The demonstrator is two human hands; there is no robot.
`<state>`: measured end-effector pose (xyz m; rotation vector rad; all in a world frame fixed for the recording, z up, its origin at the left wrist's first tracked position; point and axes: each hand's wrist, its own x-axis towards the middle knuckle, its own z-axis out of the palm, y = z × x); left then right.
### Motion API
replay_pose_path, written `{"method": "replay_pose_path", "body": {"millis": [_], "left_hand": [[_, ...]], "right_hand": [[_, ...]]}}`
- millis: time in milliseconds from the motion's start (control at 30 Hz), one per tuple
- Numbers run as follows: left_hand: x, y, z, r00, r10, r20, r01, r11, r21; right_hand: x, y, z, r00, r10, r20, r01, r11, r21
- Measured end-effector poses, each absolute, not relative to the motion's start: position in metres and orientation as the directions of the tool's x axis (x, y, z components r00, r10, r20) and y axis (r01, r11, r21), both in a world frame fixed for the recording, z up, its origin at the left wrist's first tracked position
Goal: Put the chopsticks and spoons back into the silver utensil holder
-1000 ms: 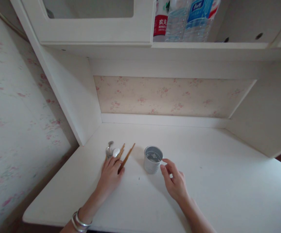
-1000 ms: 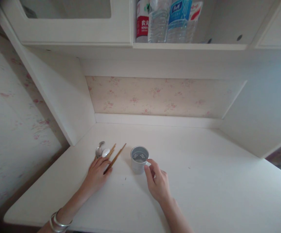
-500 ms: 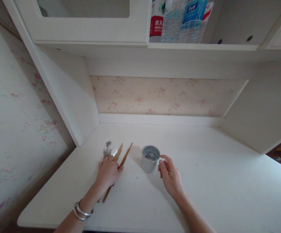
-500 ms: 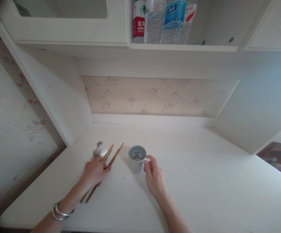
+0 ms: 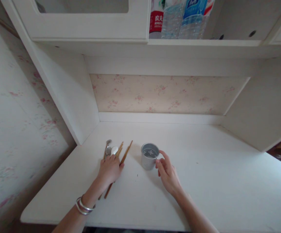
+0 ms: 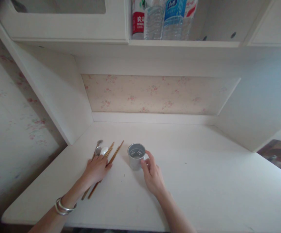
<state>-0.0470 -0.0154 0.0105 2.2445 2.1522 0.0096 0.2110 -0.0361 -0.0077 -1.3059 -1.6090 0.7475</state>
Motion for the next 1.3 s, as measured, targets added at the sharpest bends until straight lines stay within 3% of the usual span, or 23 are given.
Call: {"method": "replay_pose_path", "body": {"millis": [200, 600, 733, 1000, 1300], "left_hand": [[-0.048, -0.009, 0.016, 0.050, 0.994, -0.093, 0.999, -0.048, 0.022], [-0.045, -0.008, 0.018, 0.142, 0.985, -0.100, 0.987, -0.149, -0.067], [-0.047, -0.006, 0.018, 0.169, 0.975, -0.144, 0.984, -0.175, -0.031], [-0.056, -0.008, 0.013, 0.179, 0.978, -0.111, 0.983, -0.171, 0.073], [-0.049, -0.017, 0.003, 0.148, 0.989, 0.013, 0.989, -0.148, -0.001]], "right_hand": [[0.208, -0.036, -0.011, -0.088, 0.965, 0.246, 0.433, 0.259, -0.863], [0.197, -0.031, -0.013, -0.095, 0.959, 0.266, 0.476, 0.279, -0.834], [0.198, -0.031, -0.015, -0.082, 0.954, 0.287, 0.459, 0.292, -0.839], [0.202, -0.030, -0.021, -0.040, 0.962, 0.272, 0.439, 0.261, -0.860], [0.205, -0.030, -0.026, -0.028, 0.962, 0.272, 0.448, 0.255, -0.857]]}}
